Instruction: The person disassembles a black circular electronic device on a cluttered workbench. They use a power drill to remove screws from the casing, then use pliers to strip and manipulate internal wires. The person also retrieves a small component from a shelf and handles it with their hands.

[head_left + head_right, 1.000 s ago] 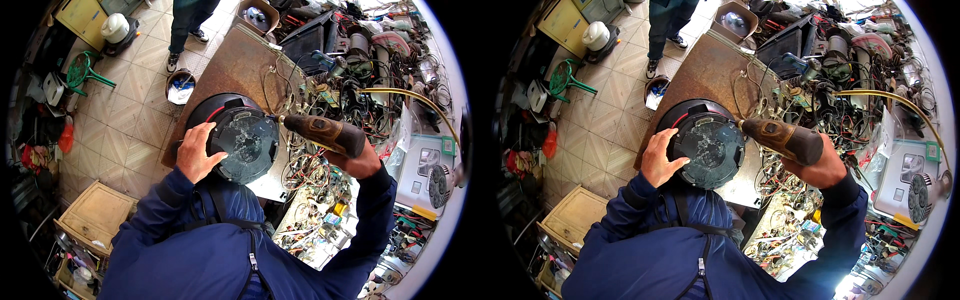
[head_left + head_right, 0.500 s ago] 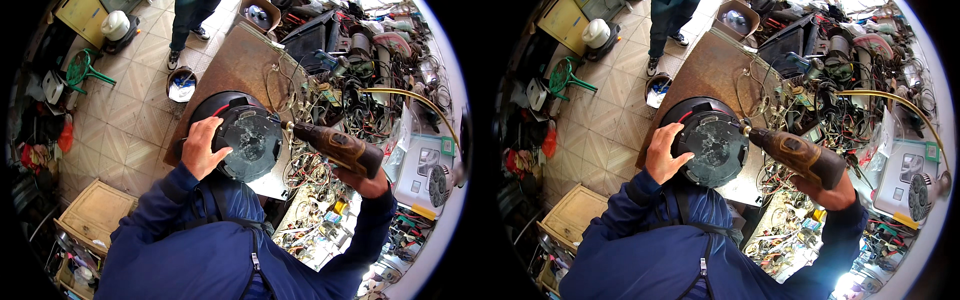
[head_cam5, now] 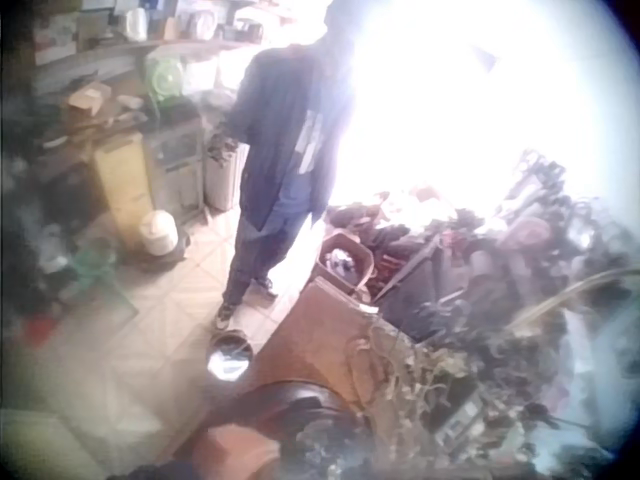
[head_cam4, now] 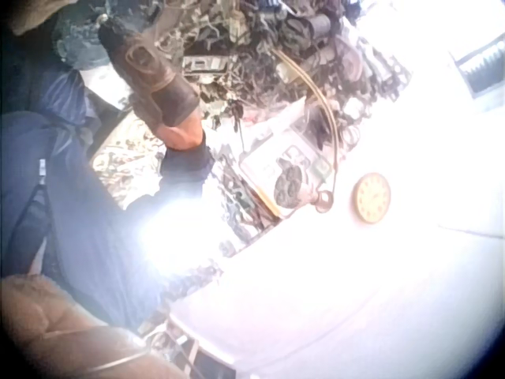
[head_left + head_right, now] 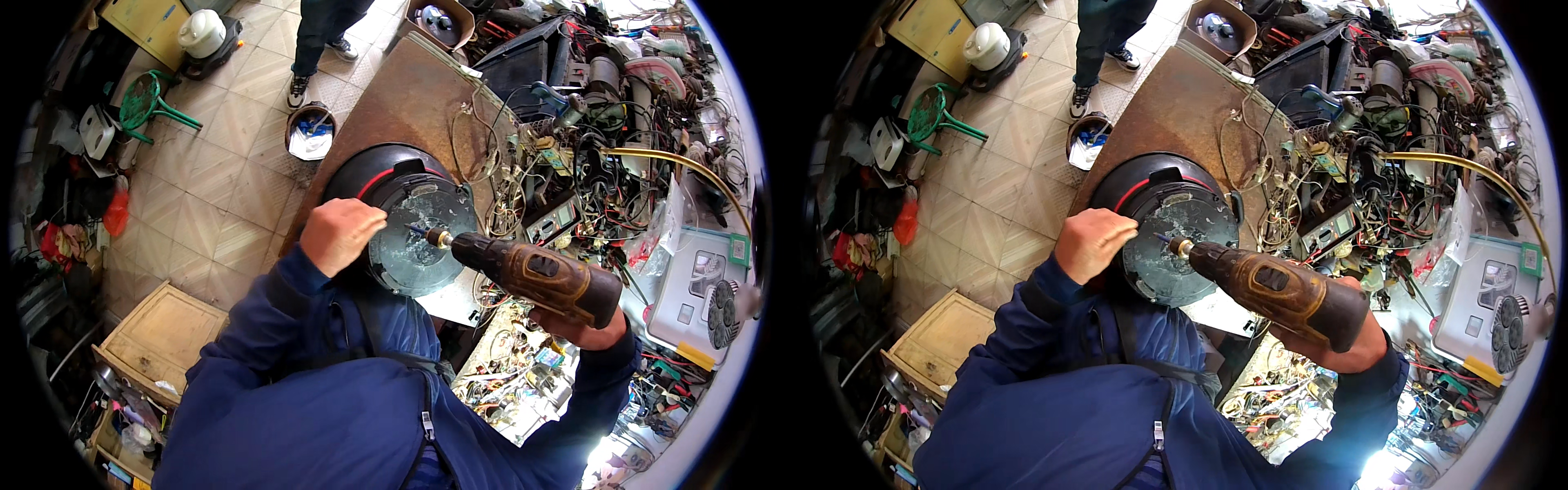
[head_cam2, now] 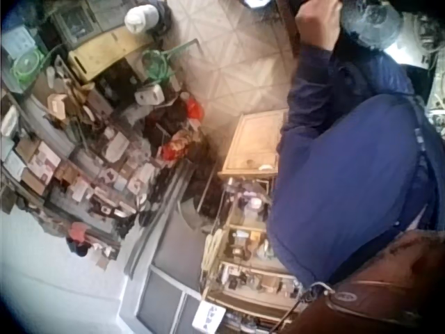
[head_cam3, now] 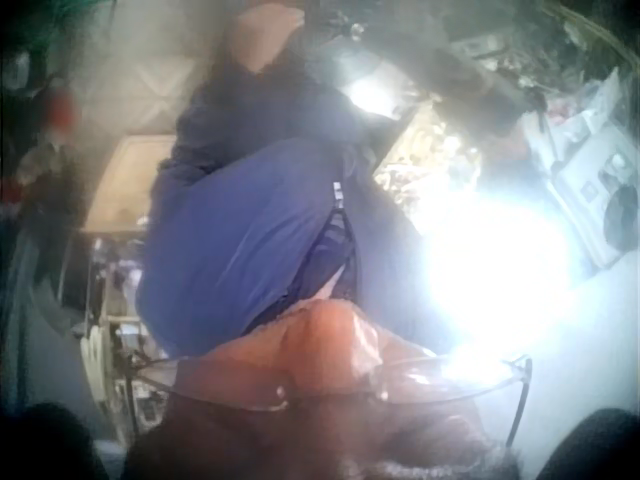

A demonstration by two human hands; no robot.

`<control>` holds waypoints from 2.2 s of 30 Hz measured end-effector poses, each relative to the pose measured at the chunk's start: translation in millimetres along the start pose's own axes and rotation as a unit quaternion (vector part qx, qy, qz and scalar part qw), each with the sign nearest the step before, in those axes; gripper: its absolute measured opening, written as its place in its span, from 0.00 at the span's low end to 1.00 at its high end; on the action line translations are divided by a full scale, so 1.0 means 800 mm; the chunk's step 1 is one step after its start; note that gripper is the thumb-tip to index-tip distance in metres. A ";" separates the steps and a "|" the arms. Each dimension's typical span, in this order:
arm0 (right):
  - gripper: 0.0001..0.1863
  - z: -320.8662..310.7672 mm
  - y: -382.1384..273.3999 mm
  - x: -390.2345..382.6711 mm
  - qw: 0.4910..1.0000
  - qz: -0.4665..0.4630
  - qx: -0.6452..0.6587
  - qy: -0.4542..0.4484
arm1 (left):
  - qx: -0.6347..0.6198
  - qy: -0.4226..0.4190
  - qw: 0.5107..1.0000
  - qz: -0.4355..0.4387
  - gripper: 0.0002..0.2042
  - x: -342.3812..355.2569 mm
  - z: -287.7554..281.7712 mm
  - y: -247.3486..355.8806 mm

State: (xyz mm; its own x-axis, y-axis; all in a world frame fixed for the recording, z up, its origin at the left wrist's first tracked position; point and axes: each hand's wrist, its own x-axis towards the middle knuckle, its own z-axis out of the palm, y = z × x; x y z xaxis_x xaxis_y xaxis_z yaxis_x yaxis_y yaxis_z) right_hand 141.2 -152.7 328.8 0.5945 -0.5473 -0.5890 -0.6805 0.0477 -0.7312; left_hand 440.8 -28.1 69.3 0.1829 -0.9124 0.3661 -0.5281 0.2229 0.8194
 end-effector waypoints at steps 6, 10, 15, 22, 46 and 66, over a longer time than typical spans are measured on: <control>0.29 0.024 -0.006 0.024 0.999 -0.036 -0.039 0.008 | -0.384 0.000 0.838 -0.387 0.06 -0.020 -0.018 -0.008; 0.24 0.035 -0.028 0.049 0.994 -0.064 -0.082 -0.023 | -0.355 -0.069 0.845 -0.395 0.13 -0.025 -0.003 -0.011; 0.20 0.039 -0.037 0.061 0.991 -0.090 -0.095 -0.024 | -0.284 -0.040 0.889 -0.357 0.17 -0.032 0.021 -0.019; 0.20 0.041 -0.042 0.068 0.991 -0.086 -0.102 -0.023 | -0.290 -0.049 0.892 -0.344 0.14 -0.025 0.019 -0.021; 0.20 0.035 -0.144 0.145 0.891 -0.084 -0.420 -0.151 | -0.293 -0.075 0.884 -0.358 0.17 -0.014 0.013 -0.032; 0.19 0.040 -0.126 0.125 0.923 -0.112 -0.354 -0.097 | -0.237 -0.010 0.935 -0.264 0.17 -0.005 0.012 -0.011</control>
State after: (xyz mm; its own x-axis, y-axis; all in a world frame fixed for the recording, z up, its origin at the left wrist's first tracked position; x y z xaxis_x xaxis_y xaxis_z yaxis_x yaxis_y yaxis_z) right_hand 283.6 -185.4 332.5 0.7738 -0.3139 -0.5502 -0.5992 -0.6444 -0.4750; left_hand 437.2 -29.6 56.4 0.2972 -0.9431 -0.1493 0.0593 -0.1378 0.9887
